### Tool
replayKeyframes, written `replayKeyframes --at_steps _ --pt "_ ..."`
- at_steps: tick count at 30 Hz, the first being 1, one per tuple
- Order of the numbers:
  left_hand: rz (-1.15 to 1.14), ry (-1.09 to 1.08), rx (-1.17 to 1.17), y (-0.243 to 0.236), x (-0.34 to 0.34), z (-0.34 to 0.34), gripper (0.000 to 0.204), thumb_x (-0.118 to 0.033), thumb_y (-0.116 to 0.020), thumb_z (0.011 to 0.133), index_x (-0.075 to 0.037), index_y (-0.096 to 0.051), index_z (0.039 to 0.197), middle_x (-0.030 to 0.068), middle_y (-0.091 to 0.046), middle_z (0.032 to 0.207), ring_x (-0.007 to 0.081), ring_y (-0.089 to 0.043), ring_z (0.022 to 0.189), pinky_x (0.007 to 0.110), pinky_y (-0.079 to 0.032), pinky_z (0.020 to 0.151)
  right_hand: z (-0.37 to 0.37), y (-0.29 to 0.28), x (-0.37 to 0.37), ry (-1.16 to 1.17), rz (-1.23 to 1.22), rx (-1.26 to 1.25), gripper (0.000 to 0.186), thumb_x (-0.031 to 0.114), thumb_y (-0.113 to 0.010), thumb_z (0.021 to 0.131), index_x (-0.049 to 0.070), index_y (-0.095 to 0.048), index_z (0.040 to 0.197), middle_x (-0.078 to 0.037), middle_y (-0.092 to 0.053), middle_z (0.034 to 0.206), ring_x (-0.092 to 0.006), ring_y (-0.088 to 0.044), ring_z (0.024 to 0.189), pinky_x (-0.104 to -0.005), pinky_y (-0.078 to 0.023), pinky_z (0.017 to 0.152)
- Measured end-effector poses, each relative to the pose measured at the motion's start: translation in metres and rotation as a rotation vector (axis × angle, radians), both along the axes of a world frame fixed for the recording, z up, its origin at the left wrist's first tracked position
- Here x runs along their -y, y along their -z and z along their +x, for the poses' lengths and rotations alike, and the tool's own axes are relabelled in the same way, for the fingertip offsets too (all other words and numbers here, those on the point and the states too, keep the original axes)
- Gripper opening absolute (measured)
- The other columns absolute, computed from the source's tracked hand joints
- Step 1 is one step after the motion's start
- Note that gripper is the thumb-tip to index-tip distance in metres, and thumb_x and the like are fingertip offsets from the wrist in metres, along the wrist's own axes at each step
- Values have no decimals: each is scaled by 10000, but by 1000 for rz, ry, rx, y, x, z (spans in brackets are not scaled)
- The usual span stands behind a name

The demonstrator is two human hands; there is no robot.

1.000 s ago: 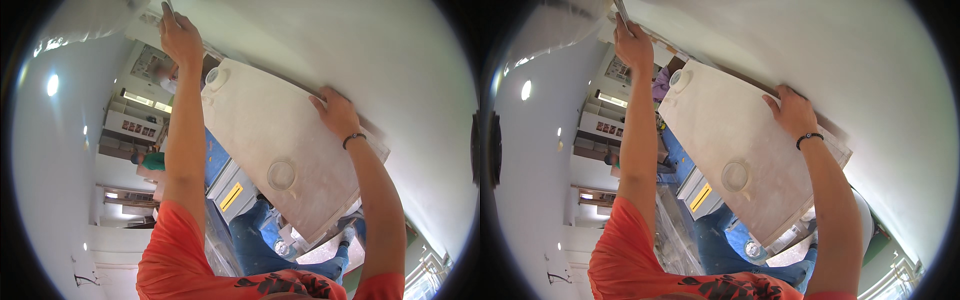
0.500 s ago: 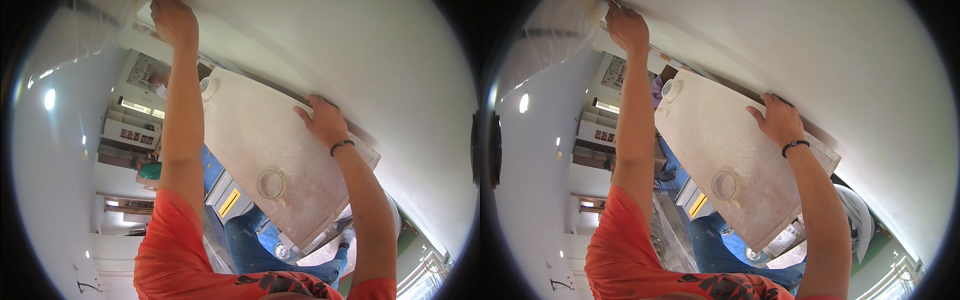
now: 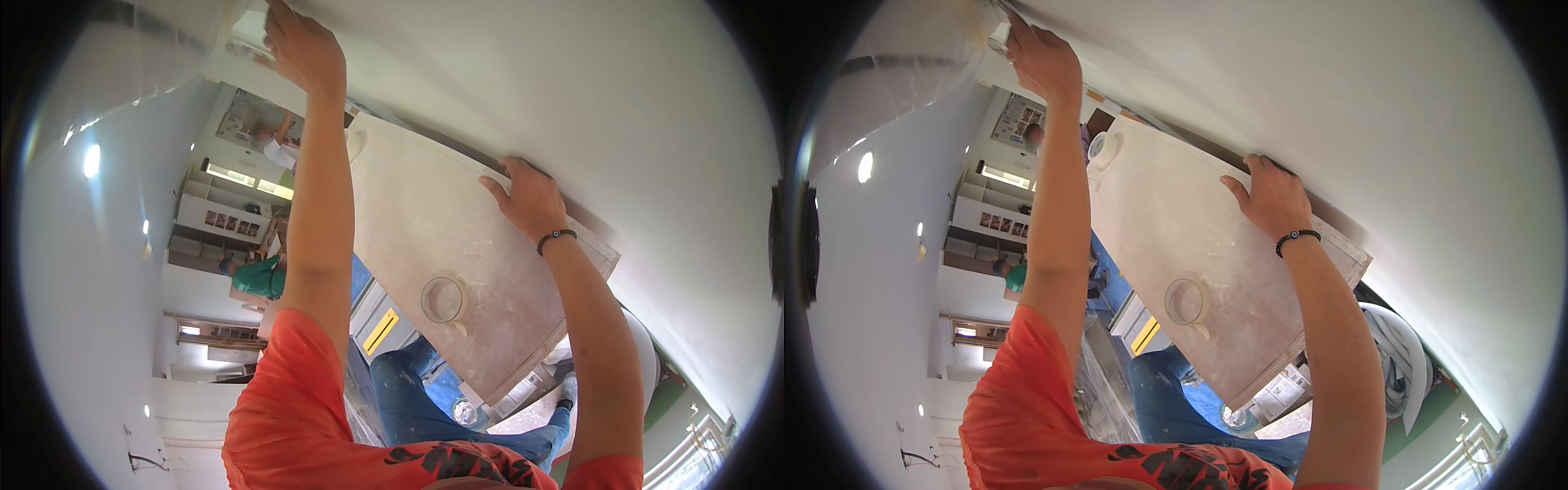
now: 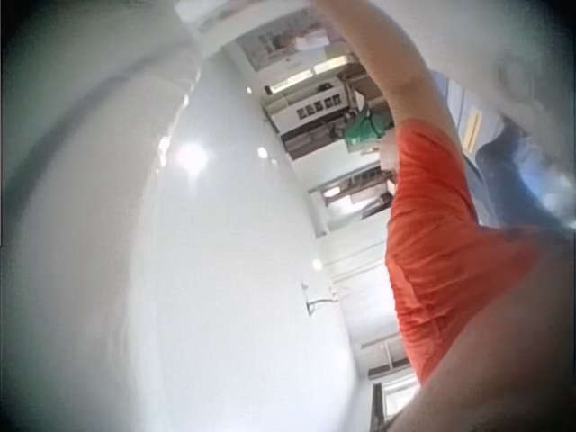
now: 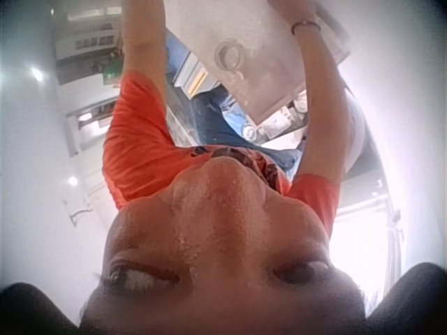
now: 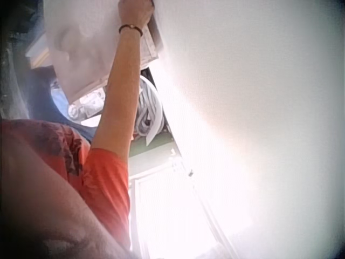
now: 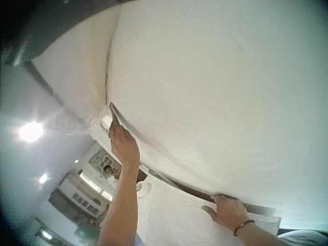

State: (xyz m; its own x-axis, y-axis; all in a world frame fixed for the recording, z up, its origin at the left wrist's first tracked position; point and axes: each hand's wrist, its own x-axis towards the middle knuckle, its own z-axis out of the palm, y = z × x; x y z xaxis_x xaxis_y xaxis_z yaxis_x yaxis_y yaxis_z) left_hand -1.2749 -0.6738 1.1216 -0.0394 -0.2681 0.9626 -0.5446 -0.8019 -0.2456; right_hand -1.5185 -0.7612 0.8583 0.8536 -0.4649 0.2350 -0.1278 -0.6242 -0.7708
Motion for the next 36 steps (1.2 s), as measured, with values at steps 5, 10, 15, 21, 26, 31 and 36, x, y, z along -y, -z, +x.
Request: replayKeyframes --at_steps 5,10,15,21,26,31,36 --pt "-123 -28 -144 30 -28 43 521 -127 -525 1018 -65 -456 1531 160 -579 1427 431 -624 1197 550 -567 883 2 3 0 5 -43 9 574 558 -629 993 19 -664 1188 -149 -745 1088 -348 -733 990 -460 -594 879" --pt "-57 -55 -86 -21 -24 74 527 -120 -527 1005 -51 -468 1524 187 -598 1400 451 -633 1153 551 -554 904 4 3 -1 -3 -31 -24 599 564 -638 985 6 -658 1203 -155 -745 1089 -347 -733 990 -460 -592 880" --pt "-40 19 -121 -18 -20 79 533 -134 -531 986 -34 -505 1508 209 -634 1363 442 -636 1166 542 -543 935 4 1 0 2 -35 -32 588 552 -645 983 18 -641 1230 -154 -744 1118 -354 -729 1005 -465 -583 892" --pt "-57 -47 -137 1 -33 85 552 -113 -534 984 -53 -464 1528 197 -614 1396 450 -620 1182 544 -539 943 2 0 -2 29 -80 -11 604 564 -640 982 7 -652 1214 -157 -742 1103 -348 -729 1010 -458 -586 890" --pt "-21 -53 -158 -34 -21 95 562 -164 -536 972 -36 -485 1517 209 -620 1366 424 -646 1155 534 -542 943 2 -2 -2 7 -40 -23 596 555 -650 978 9 -655 1218 -152 -744 1107 -347 -728 1015 -454 -580 905" --pt "-56 -23 -139 -17 -31 100 561 -139 -530 971 -35 -481 1521 209 -620 1374 425 -641 1164 532 -536 947 3 -4 -1 7 -44 -39 594 546 -663 972 8 -656 1225 -157 -741 1114 -350 -724 1021 -455 -578 912" --pt "-70 -76 -147 -8 -44 100 551 -129 -534 970 -15 -495 1507 208 -640 1350 437 -664 1102 540 -546 914 3 -3 -2 21 -58 -23 593 542 -662 974 8 -653 1233 -161 -737 1134 -356 -721 1034 -462 -571 929"
